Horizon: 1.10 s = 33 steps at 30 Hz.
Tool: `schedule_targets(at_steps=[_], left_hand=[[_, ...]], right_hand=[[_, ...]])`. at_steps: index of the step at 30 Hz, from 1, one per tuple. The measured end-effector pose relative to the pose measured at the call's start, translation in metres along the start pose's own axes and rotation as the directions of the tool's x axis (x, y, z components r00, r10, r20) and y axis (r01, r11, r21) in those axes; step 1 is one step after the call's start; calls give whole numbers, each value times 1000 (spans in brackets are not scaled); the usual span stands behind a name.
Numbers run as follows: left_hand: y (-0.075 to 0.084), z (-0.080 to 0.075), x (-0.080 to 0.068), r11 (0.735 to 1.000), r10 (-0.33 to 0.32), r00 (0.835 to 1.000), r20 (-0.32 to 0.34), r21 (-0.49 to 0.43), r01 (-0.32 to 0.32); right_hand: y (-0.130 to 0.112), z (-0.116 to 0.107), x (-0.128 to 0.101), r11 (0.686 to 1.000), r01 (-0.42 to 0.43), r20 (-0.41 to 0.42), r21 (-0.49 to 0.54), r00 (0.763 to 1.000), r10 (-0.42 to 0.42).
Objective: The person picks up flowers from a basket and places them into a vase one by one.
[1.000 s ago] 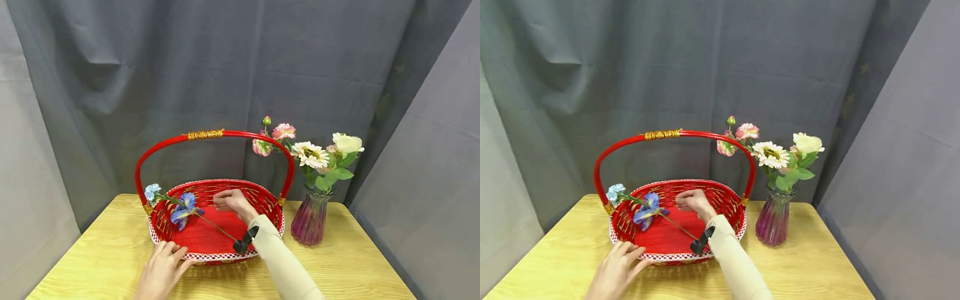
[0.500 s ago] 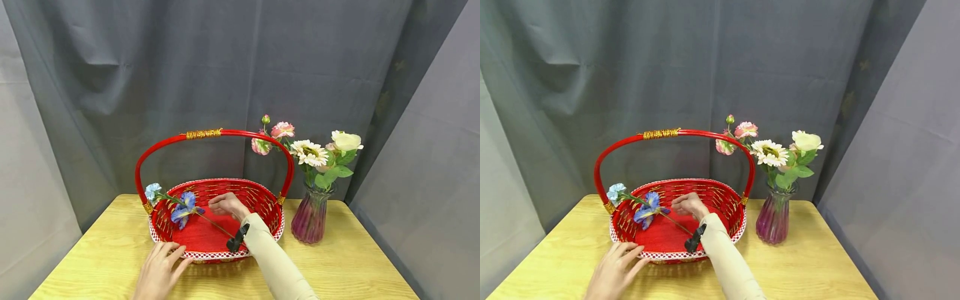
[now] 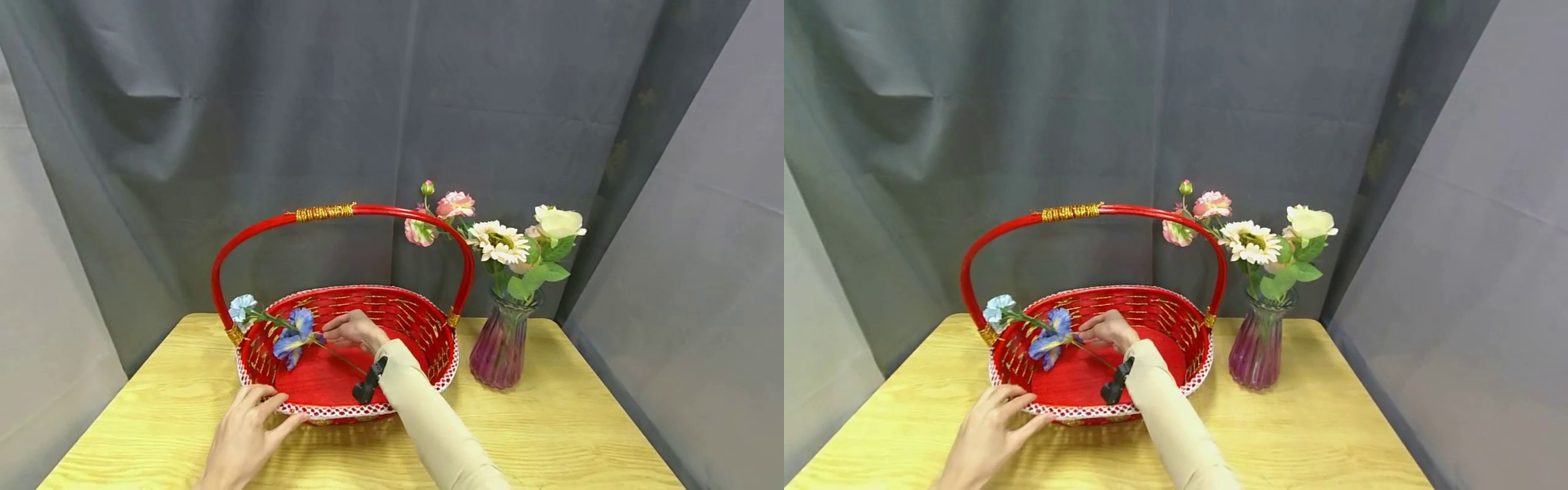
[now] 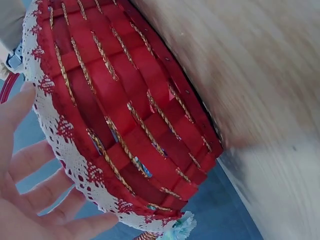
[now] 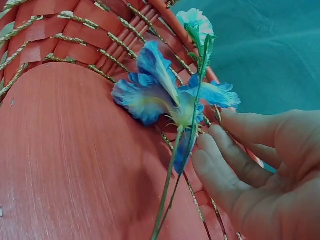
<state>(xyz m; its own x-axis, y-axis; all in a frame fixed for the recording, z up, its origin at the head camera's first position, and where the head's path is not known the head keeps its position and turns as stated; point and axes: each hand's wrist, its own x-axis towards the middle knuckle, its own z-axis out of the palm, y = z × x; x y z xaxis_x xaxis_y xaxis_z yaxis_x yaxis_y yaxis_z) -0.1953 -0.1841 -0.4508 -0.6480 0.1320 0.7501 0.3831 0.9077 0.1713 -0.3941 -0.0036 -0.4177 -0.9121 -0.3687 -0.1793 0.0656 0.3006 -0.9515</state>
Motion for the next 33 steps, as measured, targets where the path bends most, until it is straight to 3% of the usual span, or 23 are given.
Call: schedule_targets(at_steps=[9, 16, 20, 28, 33], left_hand=[[-1, -2, 3, 998, 54, 998, -36, 23, -53], [1, -2, 6, 997, 69, 997, -28, 37, -68], [1, -1, 4, 997, 66, 997, -27, 44, -64], [3, -2, 6, 999, 47, 999, -26, 28, -46], [2, -3, 7, 998, 53, 999, -14, 42, -52]], right_hand=[[3, 13, 13, 998, 51, 17, 36, 999, -51], [5, 15, 12, 991, 67, -21, -116, 997, -70], [6, 14, 11, 989, 38, 2, -144, 999, -38], [7, 14, 14, 990, 40, 17, -139, 999, -38], [5, 13, 16, 998, 25, 43, -61, 999, -22]])
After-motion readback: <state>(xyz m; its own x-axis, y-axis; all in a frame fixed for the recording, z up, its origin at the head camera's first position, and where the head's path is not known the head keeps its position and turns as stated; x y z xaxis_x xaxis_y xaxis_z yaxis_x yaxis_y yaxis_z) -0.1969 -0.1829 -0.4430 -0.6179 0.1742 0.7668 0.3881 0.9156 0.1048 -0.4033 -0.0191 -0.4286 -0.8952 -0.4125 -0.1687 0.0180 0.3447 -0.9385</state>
